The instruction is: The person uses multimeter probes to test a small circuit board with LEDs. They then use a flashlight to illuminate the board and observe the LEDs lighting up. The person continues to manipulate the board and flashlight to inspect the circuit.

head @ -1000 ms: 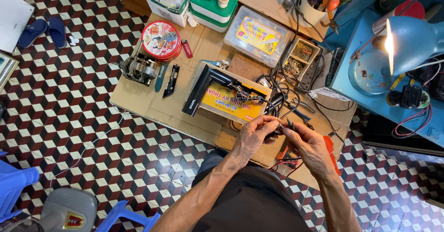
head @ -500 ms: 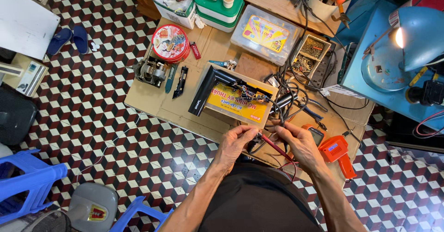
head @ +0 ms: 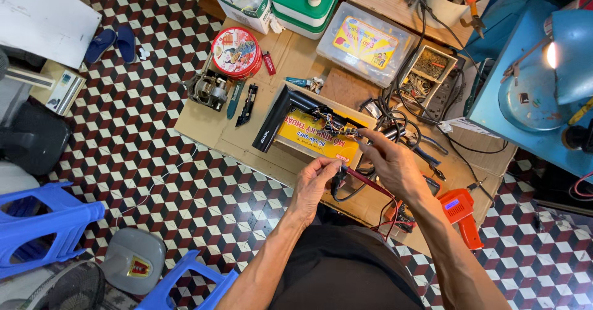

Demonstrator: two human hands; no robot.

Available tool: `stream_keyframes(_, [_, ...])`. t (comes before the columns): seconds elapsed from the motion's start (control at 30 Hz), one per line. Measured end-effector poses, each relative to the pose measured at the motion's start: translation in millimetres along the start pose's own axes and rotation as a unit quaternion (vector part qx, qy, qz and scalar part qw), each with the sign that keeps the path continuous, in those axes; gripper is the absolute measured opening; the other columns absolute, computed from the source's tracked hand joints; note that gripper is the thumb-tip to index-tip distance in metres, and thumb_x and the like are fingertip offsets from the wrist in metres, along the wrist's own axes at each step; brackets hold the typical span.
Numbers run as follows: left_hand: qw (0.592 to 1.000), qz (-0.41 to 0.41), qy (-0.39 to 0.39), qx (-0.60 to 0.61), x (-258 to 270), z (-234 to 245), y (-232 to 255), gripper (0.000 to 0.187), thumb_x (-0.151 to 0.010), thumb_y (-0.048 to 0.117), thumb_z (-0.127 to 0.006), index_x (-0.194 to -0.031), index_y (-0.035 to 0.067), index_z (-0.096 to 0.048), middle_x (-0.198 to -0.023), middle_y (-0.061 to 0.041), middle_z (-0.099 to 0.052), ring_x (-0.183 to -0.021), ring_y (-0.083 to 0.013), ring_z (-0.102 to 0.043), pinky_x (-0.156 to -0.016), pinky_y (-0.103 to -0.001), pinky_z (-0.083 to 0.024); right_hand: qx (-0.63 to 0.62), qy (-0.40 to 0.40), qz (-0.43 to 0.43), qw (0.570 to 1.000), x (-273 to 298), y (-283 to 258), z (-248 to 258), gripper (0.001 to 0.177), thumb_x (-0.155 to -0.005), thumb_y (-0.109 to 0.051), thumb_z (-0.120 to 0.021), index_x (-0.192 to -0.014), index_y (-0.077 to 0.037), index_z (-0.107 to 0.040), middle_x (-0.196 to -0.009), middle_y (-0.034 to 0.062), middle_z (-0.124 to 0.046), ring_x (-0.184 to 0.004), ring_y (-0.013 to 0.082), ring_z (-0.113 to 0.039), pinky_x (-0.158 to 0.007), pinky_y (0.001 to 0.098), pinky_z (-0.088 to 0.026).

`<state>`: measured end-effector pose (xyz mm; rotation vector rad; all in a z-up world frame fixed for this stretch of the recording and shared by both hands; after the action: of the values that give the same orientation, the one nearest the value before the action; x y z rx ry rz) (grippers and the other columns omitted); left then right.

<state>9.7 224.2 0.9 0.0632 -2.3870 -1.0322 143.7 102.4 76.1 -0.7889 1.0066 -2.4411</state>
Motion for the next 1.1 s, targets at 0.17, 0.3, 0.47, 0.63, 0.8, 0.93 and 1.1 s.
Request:
stream_keyframes(0.17, [1.000, 0.011, 0.028, 0.009, 9, -3, -16, 0.021, -0.099, 0.025, -0.067, -0.107, 0.006, -0.070, -0.095, -0.003, -0.072, -0.081, -0.0119, -0.068, -0.074, -0.028, -0.058, 0.058, -0.007, 0.095, 0.994, -13, -14, -18, 0.043, -0.098, -0.026, -0.061, -0.139, -0.014, -0.060, -0.091, 0.0144, -0.076, -0.071, 0.0239, -0.073, -0.065, 0.0385, -0.056])
stream_keyframes(0.3, [0.998, 0.021, 0.055, 0.037, 11, -4, -37, 0.019, -0.099, 0.024, -0.067, -0.105, 0.006, -0.069, -0.096, -0.003, -0.071, -0.082, -0.0142, -0.069, -0.074, -0.029, -0.058, 0.039, -0.005, 0.082, 0.996, -30, 1, -25, 0.040, -0.099, -0.026, -0.060, -0.137, -0.012, -0.061, -0.092, 0.0149, -0.076, -0.077, 0.0236, -0.075, -0.068, 0.0381, -0.057])
stream_keyframes(0.47, [0.996, 0.008, 0.059, 0.062, 9, -5, -47, 0.018, -0.100, 0.023, -0.067, -0.103, 0.005, -0.067, -0.096, -0.003, -0.069, -0.085, -0.0102, -0.068, -0.078, -0.031, -0.062, 0.027, -0.024, 0.036, 0.999, -37, 6, -28, 0.041, -0.100, -0.028, -0.058, -0.138, -0.015, -0.061, -0.091, 0.0134, -0.077, -0.070, 0.0201, -0.069, -0.065, 0.0373, -0.055])
stream_keyframes(0.63, [0.996, 0.010, 0.059, 0.058, 3, 0, -39, 0.018, -0.100, 0.021, -0.066, -0.105, 0.003, -0.067, -0.097, -0.006, -0.070, -0.084, -0.0123, -0.069, -0.078, -0.032, -0.063, 0.025, -0.040, 0.025, 0.999, -36, 1, -26, 0.043, -0.100, -0.030, -0.056, -0.139, -0.015, -0.060, -0.093, 0.0119, -0.078, -0.068, 0.0165, -0.066, -0.065, 0.0355, -0.054])
stream_keyframes(0.8, [0.995, 0.011, 0.068, 0.067, -1, 9, -31, 0.019, -0.099, 0.020, -0.064, -0.107, 0.003, -0.067, -0.100, -0.006, -0.072, -0.084, -0.0123, -0.070, -0.079, -0.032, -0.063, 0.028, -0.045, 0.035, 0.998, -37, 0, -26, 0.043, -0.101, -0.034, -0.057, -0.139, -0.015, -0.060, -0.092, 0.0121, -0.079, -0.078, 0.0145, -0.070, -0.074, 0.0348, -0.055])
stream_keyframes(0.93, [0.995, 0.007, 0.067, 0.072, -4, 14, -30, 0.019, -0.100, 0.020, -0.064, -0.107, 0.003, -0.067, -0.099, -0.006, -0.071, -0.084, -0.0125, -0.070, -0.079, -0.032, -0.063, 0.030, -0.056, 0.007, 0.998, -39, 1, -29, 0.045, -0.100, -0.035, -0.056, -0.140, -0.017, -0.060, -0.092, 0.0110, -0.079, -0.074, 0.0164, -0.070, -0.072, 0.0363, -0.055])
stream_keyframes(1.1, [0.995, 0.019, 0.073, 0.070, -8, 19, -32, 0.018, -0.100, 0.020, -0.065, -0.106, 0.003, -0.066, -0.098, -0.006, -0.070, -0.084, -0.0123, -0.069, -0.080, -0.032, -0.063, 0.043, -0.062, -0.004, 0.997, -39, -6, -32, 0.044, -0.099, -0.035, -0.056, -0.141, -0.020, -0.060, -0.088, 0.0108, -0.078, -0.069, 0.0166, -0.067, -0.068, 0.0371, -0.054])
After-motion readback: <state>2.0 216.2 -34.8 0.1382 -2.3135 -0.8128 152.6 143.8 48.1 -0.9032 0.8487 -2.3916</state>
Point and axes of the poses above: each hand's wrist, its own x-axis away from the middle knuckle, its own z-axis out of the back of the hand, y = z × x, the point moved 6 cm from there along -x, towards the middle knuckle
